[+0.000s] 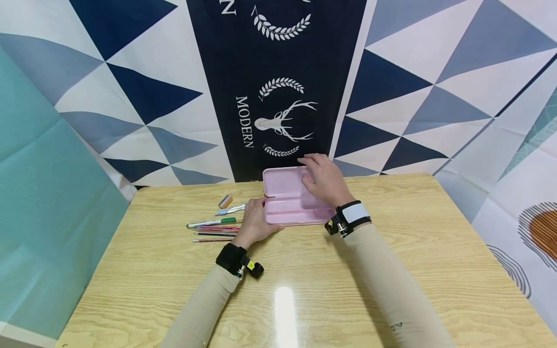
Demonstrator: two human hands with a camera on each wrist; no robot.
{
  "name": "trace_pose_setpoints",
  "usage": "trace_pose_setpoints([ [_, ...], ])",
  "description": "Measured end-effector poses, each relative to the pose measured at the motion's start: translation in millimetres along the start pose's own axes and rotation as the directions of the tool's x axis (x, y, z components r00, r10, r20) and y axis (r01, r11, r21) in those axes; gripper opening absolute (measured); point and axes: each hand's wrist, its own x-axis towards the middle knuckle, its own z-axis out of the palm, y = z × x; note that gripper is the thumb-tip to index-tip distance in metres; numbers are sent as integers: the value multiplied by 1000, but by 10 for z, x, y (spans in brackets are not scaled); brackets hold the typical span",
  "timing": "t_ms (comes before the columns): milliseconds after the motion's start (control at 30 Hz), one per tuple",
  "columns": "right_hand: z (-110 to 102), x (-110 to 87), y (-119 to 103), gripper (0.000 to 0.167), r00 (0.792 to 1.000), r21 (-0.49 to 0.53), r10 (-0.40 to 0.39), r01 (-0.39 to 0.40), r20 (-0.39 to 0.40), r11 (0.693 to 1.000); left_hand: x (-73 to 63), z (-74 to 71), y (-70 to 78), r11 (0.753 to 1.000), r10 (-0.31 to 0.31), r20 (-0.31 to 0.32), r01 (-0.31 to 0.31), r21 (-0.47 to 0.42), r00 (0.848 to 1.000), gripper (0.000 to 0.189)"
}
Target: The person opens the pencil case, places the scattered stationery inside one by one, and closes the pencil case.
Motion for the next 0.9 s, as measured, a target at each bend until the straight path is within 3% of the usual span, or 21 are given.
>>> trace_pose_setpoints([
  [400,-53,-40,97,47,995,30,86,-88,39,996,-8,-4,-5,1000,10,-7,-10,-2,1000,96],
  [667,-68,-136,197,49,981,156,186,-193,56,969,-12,2,-8,1000,25,-2,-25,7,1000,96],
  [900,-129,-205,291,47,971,185,231,-238,56,954,-12,-9,3,1000,20,2,-20,17,1000,97],
])
